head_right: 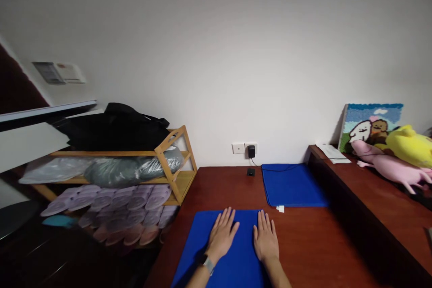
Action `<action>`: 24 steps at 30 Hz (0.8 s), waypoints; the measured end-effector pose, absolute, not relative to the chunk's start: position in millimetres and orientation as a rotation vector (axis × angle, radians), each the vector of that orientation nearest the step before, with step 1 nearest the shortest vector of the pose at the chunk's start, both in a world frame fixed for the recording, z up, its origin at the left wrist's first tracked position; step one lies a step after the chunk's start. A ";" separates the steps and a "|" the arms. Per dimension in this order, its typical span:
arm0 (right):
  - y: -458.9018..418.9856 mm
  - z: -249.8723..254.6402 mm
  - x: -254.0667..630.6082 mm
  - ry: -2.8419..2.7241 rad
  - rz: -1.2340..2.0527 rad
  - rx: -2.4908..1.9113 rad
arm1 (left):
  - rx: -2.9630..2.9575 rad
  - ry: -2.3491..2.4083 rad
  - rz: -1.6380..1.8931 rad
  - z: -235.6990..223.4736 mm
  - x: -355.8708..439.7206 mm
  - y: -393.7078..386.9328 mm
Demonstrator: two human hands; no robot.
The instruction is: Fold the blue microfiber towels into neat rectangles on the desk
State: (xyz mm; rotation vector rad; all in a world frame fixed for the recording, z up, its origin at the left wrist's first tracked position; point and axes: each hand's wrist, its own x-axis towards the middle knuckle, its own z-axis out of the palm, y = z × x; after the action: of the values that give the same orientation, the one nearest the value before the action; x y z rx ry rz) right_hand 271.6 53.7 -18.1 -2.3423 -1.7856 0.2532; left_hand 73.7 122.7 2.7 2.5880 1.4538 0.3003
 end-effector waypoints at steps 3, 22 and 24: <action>54.6 -24.6 268.9 -1.787 0.251 -2.336 | 2.528 1.694 0.280 -8.4 7.2 134.4; 124.0 -35.0 418.3 -1.517 -0.005 -2.568 | 2.571 1.780 0.188 -21.3 -89.6 159.8; 107.7 -42.4 409.1 -1.533 -0.050 -2.549 | 2.588 1.777 0.131 -19.8 -92.7 162.7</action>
State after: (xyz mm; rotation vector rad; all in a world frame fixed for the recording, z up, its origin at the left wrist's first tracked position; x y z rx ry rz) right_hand 409.1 107.7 -42.4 -2.5488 -1.5332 -0.0501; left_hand -92.7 162.7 -19.8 2.5880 1.7765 0.1313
